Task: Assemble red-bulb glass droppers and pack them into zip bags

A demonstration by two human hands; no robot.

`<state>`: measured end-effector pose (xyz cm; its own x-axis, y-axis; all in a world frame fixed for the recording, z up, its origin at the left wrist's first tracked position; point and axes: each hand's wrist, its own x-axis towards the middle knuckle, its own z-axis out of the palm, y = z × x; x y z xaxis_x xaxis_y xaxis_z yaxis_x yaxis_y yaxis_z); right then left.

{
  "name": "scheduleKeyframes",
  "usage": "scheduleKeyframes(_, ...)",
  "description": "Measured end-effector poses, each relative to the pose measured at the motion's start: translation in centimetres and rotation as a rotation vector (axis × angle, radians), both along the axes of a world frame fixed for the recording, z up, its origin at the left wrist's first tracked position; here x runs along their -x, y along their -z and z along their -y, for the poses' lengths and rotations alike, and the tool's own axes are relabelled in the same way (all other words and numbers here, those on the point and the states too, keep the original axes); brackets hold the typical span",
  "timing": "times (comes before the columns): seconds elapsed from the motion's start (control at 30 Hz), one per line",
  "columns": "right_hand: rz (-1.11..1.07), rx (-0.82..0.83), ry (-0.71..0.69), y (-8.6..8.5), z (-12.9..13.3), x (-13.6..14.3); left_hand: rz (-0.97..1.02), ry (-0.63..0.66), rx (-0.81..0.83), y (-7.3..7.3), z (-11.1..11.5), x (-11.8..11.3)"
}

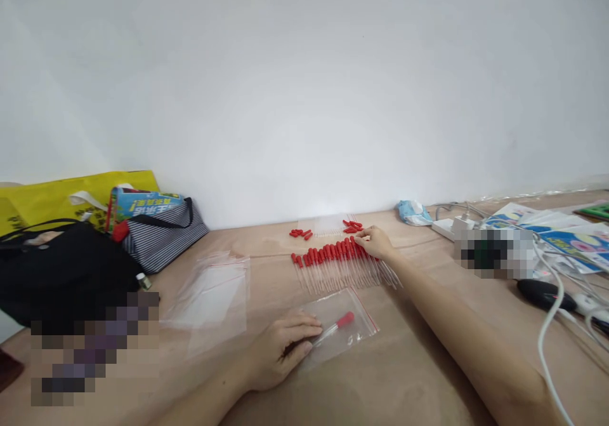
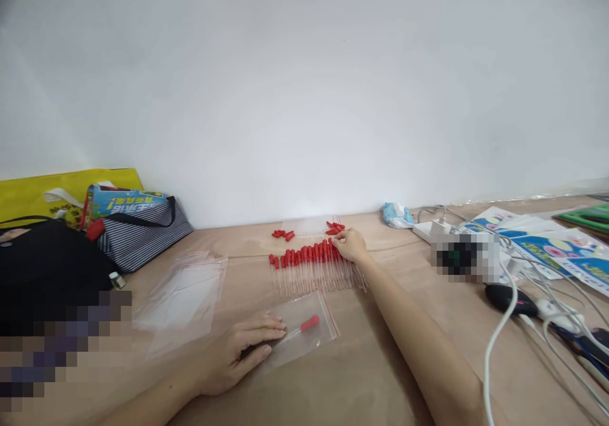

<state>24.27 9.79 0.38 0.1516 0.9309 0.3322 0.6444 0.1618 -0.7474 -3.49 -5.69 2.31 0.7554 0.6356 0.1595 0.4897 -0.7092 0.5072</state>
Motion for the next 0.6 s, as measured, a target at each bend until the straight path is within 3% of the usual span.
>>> scheduleKeyframes(0.17, -0.157, 0.039, -0.074, -1.7, 1.2, -0.7, -0.015, -0.001, 0.006, -0.2, 0.0, 0.0)
scheduleKeyframes(0.33, -0.342, -0.019, -0.123, -3.1, 4.8, -2.2, -0.029, 0.010, 0.000, -0.1, 0.0, 0.1)
scheduleKeyframes(0.47, -0.704, -0.119, -0.015, -1.2, 8.4, -2.1, -0.048, 0.006, -0.010, -0.1, -0.2, 0.1)
scheduleKeyframes(0.6, -0.915, -0.033, 0.048, 1.5, 10.7, -0.9, -0.046, 0.024, -0.014, -0.1, -0.5, 0.1)
